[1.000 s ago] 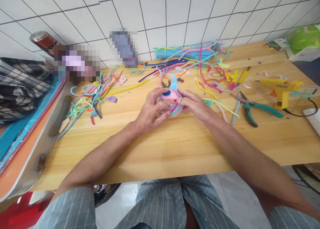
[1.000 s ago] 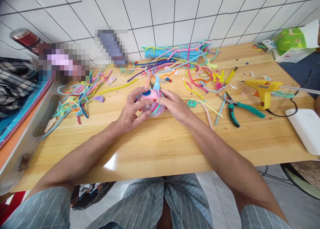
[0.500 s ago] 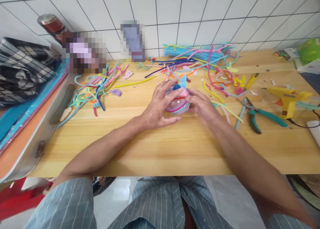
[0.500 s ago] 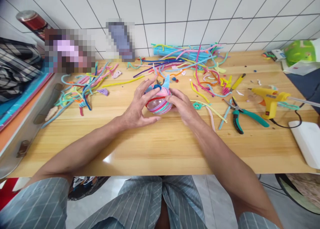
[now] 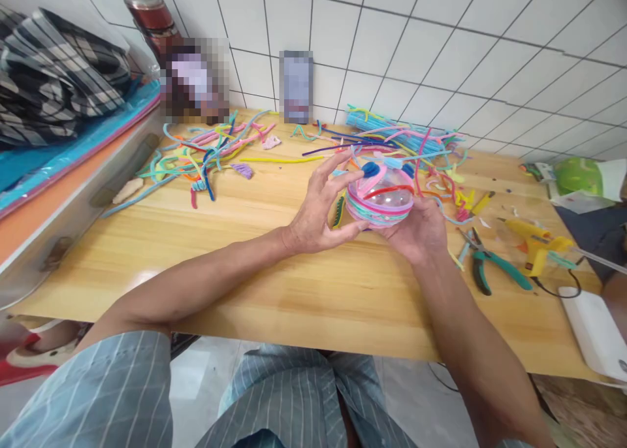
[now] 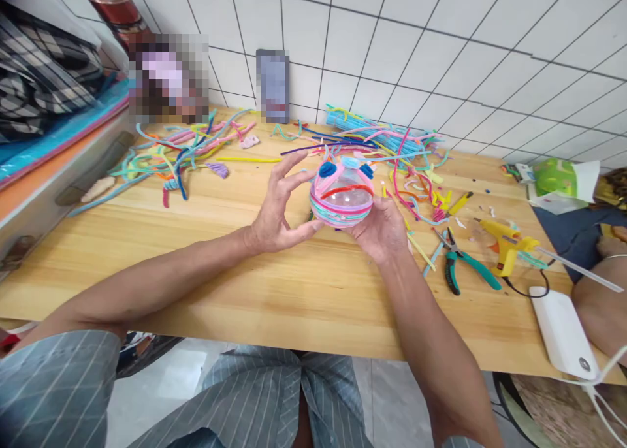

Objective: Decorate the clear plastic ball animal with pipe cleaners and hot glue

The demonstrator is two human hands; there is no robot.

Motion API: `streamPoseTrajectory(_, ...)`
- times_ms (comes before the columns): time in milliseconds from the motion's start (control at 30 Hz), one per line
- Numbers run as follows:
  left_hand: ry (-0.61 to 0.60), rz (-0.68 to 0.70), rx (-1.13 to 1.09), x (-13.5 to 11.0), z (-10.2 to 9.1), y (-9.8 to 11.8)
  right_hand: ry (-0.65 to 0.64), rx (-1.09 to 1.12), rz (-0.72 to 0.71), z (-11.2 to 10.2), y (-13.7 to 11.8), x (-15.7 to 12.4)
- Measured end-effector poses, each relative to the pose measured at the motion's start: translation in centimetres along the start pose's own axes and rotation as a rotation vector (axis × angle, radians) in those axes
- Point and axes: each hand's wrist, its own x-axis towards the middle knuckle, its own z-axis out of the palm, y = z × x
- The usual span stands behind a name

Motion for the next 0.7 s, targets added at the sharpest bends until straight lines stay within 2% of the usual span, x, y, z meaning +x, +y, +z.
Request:
streamPoseTrajectory(333,0.063,-0.036,-0.016,0.3,0.3,-0.1,0.023,0.022,-0.044,0.2,0.2,0.0)
streamPoseTrajectory(533,-0.002,-0.024,0.005,0.5,-0.1,0.3,0.017,-0.033,-0.063,0.2,0.6,0.0)
streamPoseTrajectory(700,-0.062,0.054,0.008,0.8,-0.8,0.8,0.097,-0.090,-0.081,1.0,1.4,-0.3)
